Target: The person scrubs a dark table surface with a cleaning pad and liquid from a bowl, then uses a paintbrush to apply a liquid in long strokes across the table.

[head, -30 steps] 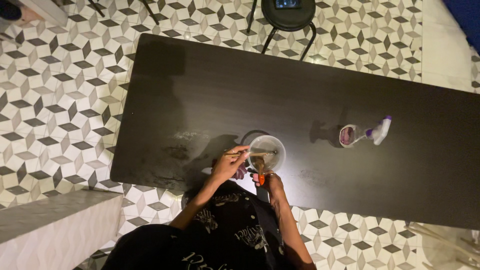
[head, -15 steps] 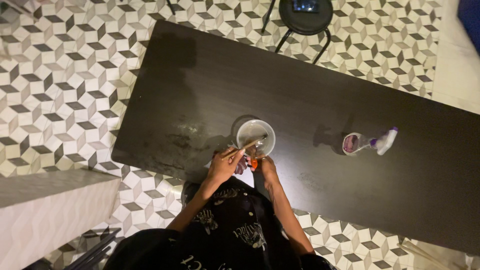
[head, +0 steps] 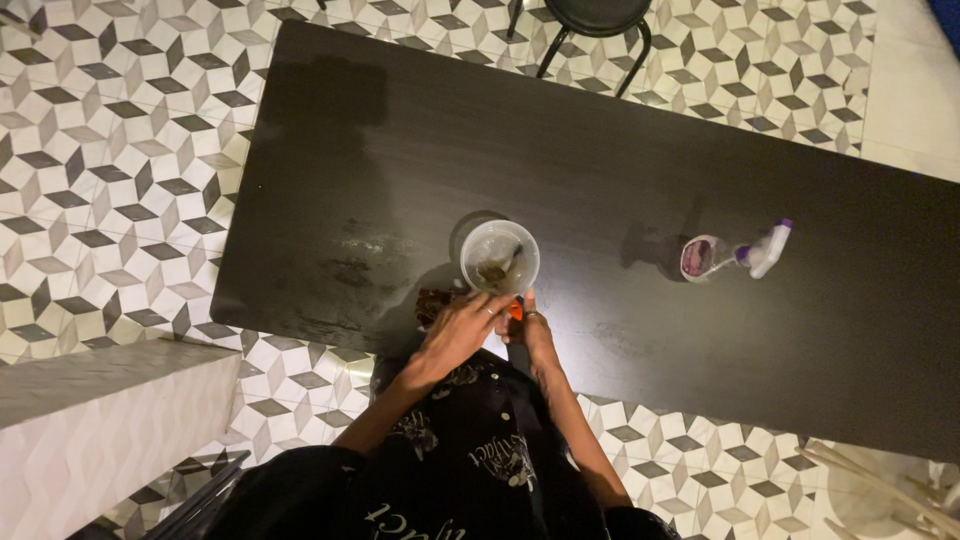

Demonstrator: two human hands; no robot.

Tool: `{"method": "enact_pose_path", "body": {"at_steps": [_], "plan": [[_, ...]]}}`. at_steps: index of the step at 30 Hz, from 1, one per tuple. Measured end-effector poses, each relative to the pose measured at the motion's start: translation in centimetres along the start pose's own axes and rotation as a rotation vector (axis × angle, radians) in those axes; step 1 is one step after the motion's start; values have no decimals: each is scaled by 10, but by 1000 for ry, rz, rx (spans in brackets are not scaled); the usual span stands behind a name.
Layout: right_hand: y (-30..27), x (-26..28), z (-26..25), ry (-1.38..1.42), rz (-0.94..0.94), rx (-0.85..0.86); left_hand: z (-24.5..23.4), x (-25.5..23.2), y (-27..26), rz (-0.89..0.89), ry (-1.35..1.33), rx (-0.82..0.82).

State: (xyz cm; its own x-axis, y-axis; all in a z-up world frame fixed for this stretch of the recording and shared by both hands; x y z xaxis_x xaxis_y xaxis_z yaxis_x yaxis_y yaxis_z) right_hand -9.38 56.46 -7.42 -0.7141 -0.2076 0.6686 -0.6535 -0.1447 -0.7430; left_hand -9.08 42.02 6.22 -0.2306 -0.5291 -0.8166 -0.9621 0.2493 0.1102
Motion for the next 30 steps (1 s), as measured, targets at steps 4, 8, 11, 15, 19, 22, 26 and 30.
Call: {"method": "enact_pose_path", "body": {"at_steps": [4,8,11,15,19,22,26,30], "plan": [[-11,5,-6,107,-14,0,9,-7,3,-9,-4,85],[-21,15,-10,116,-45,-29,4,-12,8,-29,-62,90],[-32,28,-1,165,-121,-12,5,-17,18,68,-46,48],[-46,35,5,235,-119,75,20,-11,29,28,53,90],[-59,41,-7,340,-222,73,27,-7,33,59,80,77],[-66,51,-12,397,-310,77,40,5,38,30,64,102],[-71,56,-20,423,-269,-8,51,13,38,102,195,114],[-63,50,-28,483,-323,-16,38,17,33,121,181,24]]}}
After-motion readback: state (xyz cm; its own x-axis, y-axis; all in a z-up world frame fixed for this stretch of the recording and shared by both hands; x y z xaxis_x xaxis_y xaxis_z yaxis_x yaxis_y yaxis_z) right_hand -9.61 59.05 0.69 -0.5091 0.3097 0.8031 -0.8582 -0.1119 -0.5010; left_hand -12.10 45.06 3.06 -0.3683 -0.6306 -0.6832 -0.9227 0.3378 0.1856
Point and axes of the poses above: each hand's wrist, its own y-axis towards the middle knuckle, its own z-axis out of the palm, x = y × z, the point moved 9 cm from there along y, towards the middle knuckle, and after that the axes turned 12 degrees about -y, right-handed, at the moved point
